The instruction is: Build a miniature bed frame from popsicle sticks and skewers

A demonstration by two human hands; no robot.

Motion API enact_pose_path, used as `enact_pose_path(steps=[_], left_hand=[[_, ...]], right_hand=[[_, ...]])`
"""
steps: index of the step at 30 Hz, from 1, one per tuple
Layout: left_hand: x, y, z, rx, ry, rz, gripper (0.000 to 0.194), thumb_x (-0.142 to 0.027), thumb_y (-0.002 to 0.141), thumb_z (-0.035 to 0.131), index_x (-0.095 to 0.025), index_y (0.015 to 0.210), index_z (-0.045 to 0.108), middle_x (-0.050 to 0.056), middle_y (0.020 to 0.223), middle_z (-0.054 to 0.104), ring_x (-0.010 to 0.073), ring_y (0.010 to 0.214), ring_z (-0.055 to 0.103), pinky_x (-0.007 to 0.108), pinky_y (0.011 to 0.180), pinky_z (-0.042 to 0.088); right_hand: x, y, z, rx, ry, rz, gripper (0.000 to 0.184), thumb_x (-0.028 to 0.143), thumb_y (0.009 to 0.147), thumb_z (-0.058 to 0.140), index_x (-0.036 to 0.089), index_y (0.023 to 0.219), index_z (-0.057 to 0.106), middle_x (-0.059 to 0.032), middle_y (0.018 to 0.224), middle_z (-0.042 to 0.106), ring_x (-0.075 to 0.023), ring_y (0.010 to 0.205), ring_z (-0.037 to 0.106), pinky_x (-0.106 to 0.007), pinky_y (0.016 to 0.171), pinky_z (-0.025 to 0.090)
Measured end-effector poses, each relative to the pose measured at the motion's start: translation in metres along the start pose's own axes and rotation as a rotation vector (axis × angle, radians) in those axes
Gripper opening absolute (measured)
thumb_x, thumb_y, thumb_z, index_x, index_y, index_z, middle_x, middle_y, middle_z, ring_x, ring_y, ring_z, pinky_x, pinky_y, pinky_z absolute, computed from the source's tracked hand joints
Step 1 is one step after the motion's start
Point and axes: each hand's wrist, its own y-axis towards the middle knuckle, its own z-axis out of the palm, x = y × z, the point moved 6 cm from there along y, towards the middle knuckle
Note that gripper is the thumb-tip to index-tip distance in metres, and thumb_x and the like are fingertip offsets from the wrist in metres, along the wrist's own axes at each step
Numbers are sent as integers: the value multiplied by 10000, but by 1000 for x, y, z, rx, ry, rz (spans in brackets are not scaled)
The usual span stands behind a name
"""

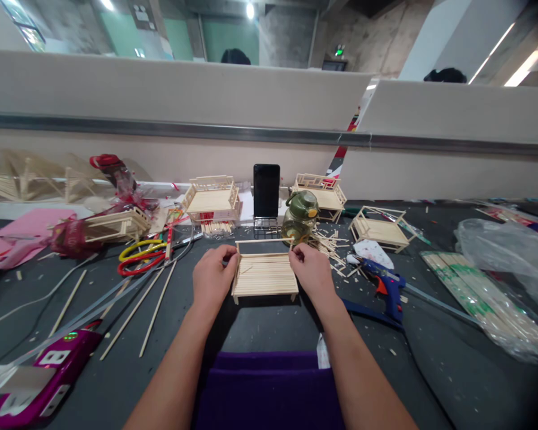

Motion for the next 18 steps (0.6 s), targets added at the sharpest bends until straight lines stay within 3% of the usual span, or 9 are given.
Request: enact_pose_path(steps=[18], left_hand=[[0,0,-3,-25,-18,-19,168,-297,857,540,-225,896,687,18,825,696,182,746,611,280,685,447]], right_hand=[[0,-1,1,9,-30,7,189,274,859,536,213,701,620,-6,666,643,-148,629,541,-248,584,292]])
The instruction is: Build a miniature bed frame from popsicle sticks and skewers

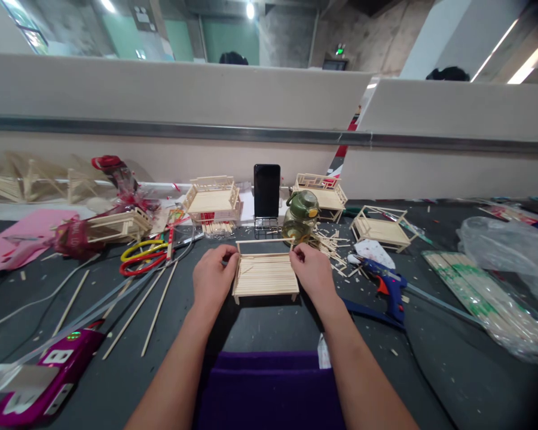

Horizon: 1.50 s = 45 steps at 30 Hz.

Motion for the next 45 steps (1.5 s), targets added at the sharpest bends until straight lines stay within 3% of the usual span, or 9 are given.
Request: enact_pose_path(steps=[3,8,12,16,23,32,35,39,45], left_hand=[[-3,0,-7,-7,-10,34,145,-288,848,560,-222,853,689,12,808,694,181,740,605,279,677,441],[-20,-2,-9,68,4,211,196,-296,888,533,-229,899,717,19,838,691,185,833,611,280,737,434],[-28,-7,1,151,201,287,233,-292,918,492,-244,978,712,28,828,683,206,856,606,293,685,406],[-30,-10,11,187,351,321,222,-282,926,475,-252,956,693,25,799,678,215,827,599,301,623,366],[-26,-8,10,186,260,232,188,-282,906,497,-234,900,679,25,837,699,213,839,608,299,673,387],[-15,0,-15,247,-13,121,153,-264,830,545,-231,854,692,12,848,682,189,816,611,287,708,427],[-4,3,-21,218,-51,58,143,-250,802,553,-226,840,689,12,847,688,182,779,609,286,707,432],[6,5,-23,194,-114,-2,163,-293,821,542,-226,845,689,18,847,706,187,759,616,293,698,436],[-2,2,-23,241,-56,68,82,-234,798,578,-222,766,653,19,818,654,198,820,599,302,738,436]], right_hand=[[1,-1,-2,-4,-21,-2,195,275,864,534,215,699,619,-6,669,644,-148,628,536,-251,577,281],[6,-3,-17,-28,-12,-8,182,279,857,547,221,697,609,10,655,628,-145,625,534,-247,567,278],[31,-11,-23,12,31,-215,134,236,860,554,219,744,618,10,701,642,-150,709,560,-241,619,315],[57,-23,-17,78,-82,-406,135,224,889,543,213,784,628,-9,766,658,-169,782,551,-261,649,322],[73,-33,-7,130,-223,-513,122,238,908,541,197,831,626,-43,860,646,-198,849,524,-293,681,338],[72,-32,-7,137,-155,-509,129,236,928,523,203,881,638,-38,888,634,-190,877,515,-285,711,361],[84,-31,-10,172,-133,-527,159,252,944,510,220,923,665,-36,899,634,-187,895,518,-275,704,371],[106,-29,2,247,-255,-608,163,230,929,524,228,898,684,-54,890,630,-207,885,517,-274,612,354],[114,-26,18,256,-336,-637,151,167,905,528,209,872,669,-82,917,622,-221,906,504,-269,602,369]])
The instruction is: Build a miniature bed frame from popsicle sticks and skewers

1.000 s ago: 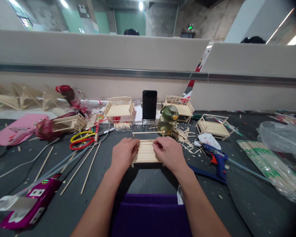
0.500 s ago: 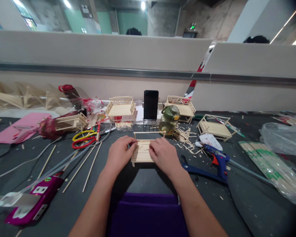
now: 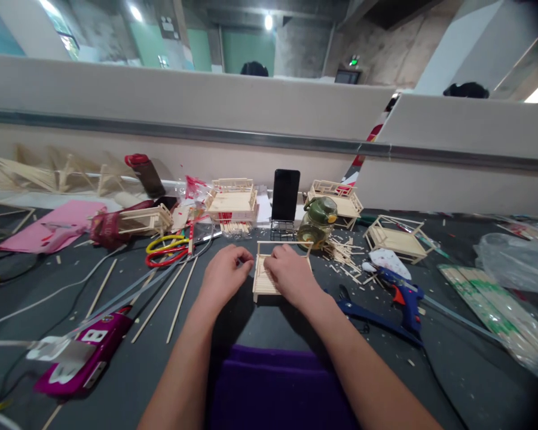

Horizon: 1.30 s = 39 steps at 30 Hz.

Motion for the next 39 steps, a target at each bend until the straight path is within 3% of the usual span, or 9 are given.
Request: enact_pose_path(steps=[5,9,13,16,19,22,26,30,39], left_hand=[[-15,-7,7,31,235,15,120,-311,817,611,-213,749,599,47,863,598,235,896,553,319,723,419],[-21,-9,14,35,368,8,170,-344,846,584,-210,743,584,66,888,593,247,915,539,310,663,403],[-25,-10,15,23,434,-1,176,-320,871,535,-207,749,595,68,889,604,246,912,559,302,621,394],[-29,-11,15,1,471,-4,218,-300,885,490,-204,733,614,70,877,612,232,875,584,289,574,372],[-30,-11,13,-16,437,-26,244,-294,875,480,-204,706,632,64,858,622,215,811,603,281,546,348],[-18,-7,8,-58,223,-94,219,-298,835,518,-213,684,652,40,806,647,188,712,600,274,556,357],[8,0,7,-100,-408,-245,205,-366,774,595,-193,699,674,20,658,645,142,560,534,236,496,363],[19,2,18,-19,-933,-409,306,-428,681,733,-143,784,692,60,808,690,93,547,511,188,460,373],[22,2,26,-52,-1142,-465,407,-315,574,849,-148,918,709,65,857,707,123,687,619,225,587,516]], right_hand=[[-19,-23,-33,-161,143,105,144,141,899,487,190,886,622,-68,905,638,-205,892,528,-293,753,392],[-58,-57,-59,-360,368,324,111,204,859,507,201,903,609,-34,831,646,-184,778,557,-286,711,402],[-96,-77,-51,-426,619,538,144,274,791,535,198,826,652,-9,710,640,-152,609,527,-258,575,391],[-111,-75,-38,-463,747,606,202,316,758,545,176,765,690,-15,652,628,-147,568,504,-254,532,379],[-119,-67,-25,-480,862,643,268,333,749,549,168,866,724,7,589,579,-122,497,436,-239,474,347],[-125,-65,-10,-453,1014,723,339,355,739,550,159,948,730,1,619,575,-114,494,433,-226,442,359],[-129,-71,3,-474,1246,799,313,404,678,633,155,854,705,-26,725,611,-123,570,494,-215,437,400],[-127,-73,3,-538,1405,808,343,452,647,717,178,830,622,-24,728,637,-132,611,537,-194,426,413],[-119,-67,2,-544,1340,714,281,417,674,721,184,789,611,-17,717,626,-150,644,567,-210,451,442]])
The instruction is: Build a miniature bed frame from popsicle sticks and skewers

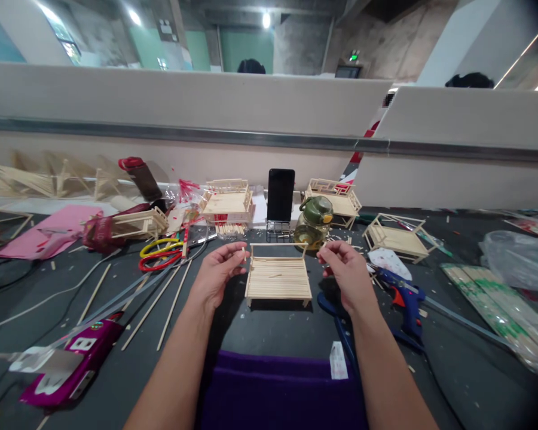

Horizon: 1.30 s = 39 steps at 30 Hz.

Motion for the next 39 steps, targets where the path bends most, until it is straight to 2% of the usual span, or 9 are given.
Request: enact_pose_path(steps=[4,7,12,15,18,25,33,39], left_hand=[[1,1,1,-34,-17,58,393,-334,556,858,-147,867,708,52,812,706,140,706,638,247,624,528],[0,0,3,-60,12,109,376,-366,579,842,-151,844,686,43,819,697,136,697,627,236,599,517],[-2,0,5,-94,72,197,346,-358,618,806,-150,859,670,10,774,644,120,661,589,215,554,498],[1,2,6,-92,86,215,349,-333,610,803,-147,881,684,8,768,651,124,681,592,230,600,506],[4,4,6,-113,117,222,355,-318,592,802,-147,884,696,9,755,666,130,682,598,239,619,501],[5,4,4,-156,302,243,284,-381,636,753,-141,783,708,28,739,667,142,655,568,225,526,477],[13,11,2,-143,463,286,201,-342,670,714,-155,745,723,20,694,681,139,631,560,241,588,475],[16,14,-2,-156,500,303,194,-337,670,710,-160,745,727,25,692,689,143,626,563,252,610,467]], right_hand=[[-9,1,5,28,-12,9,319,403,675,711,174,885,638,-26,720,644,-167,656,588,-219,451,432],[-14,3,8,40,-94,-22,262,402,700,674,173,821,638,-32,701,652,-176,651,595,-232,463,426],[-14,8,11,52,-362,-194,186,356,755,604,181,782,661,-49,762,697,-190,706,614,-302,666,474],[-19,10,11,41,-475,-222,179,334,772,580,193,797,687,-45,786,718,-198,736,629,-314,722,467],[-24,10,10,5,-531,-202,181,338,778,578,202,799,695,-41,772,721,-196,720,631,-305,705,463],[-23,7,13,-25,-672,-198,203,354,811,554,229,817,714,-28,782,725,-194,731,636,-292,705,443],[-17,2,16,-73,-818,-197,166,343,827,560,254,800,698,3,764,718,-184,729,632,-270,641,383],[-14,0,18,-85,-859,-182,138,347,829,580,258,788,677,16,743,700,-165,695,611,-253,591,338]])
